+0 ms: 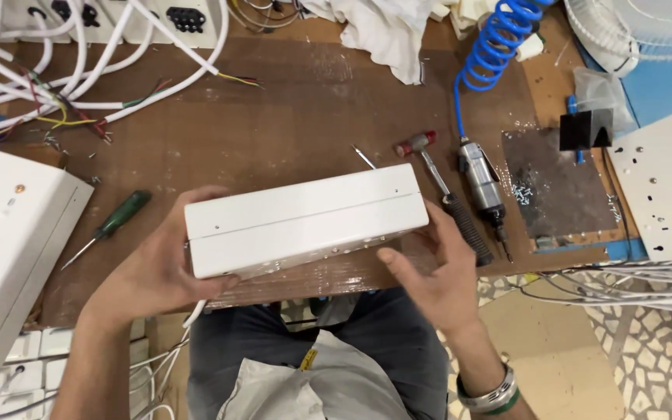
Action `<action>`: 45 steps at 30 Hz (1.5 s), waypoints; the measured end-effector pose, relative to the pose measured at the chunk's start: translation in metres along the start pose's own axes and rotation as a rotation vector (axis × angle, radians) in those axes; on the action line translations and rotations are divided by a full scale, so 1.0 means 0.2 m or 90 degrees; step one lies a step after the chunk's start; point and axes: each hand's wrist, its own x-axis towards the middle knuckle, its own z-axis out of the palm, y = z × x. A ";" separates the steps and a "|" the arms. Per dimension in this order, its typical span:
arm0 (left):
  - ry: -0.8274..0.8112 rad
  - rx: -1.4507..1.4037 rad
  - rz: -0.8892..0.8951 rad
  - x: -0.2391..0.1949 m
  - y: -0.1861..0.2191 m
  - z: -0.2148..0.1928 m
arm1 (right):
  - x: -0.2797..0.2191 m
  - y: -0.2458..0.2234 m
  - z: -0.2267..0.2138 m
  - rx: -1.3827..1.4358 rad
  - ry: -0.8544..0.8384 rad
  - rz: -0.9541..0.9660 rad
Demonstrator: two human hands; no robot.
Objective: The person uses a screwdriver to pry open a white plastic electrical enclosure, then uses a rubber mallet to tap the casing closed. They then use a pneumatic screwdriver to drive screws into the enclosure, repeating the process on multiple units.
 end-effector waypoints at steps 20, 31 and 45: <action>0.277 0.731 0.233 0.24 0.39 0.52 | 0.33 0.38 -0.39 -0.477 -0.121 -0.101; 0.242 0.715 0.222 0.23 0.37 0.51 | 0.79 -0.30 -0.78 -0.832 -0.372 -0.299; 0.219 0.671 0.190 0.27 0.33 0.55 | 1.12 1.56 -1.55 -0.297 -0.313 0.158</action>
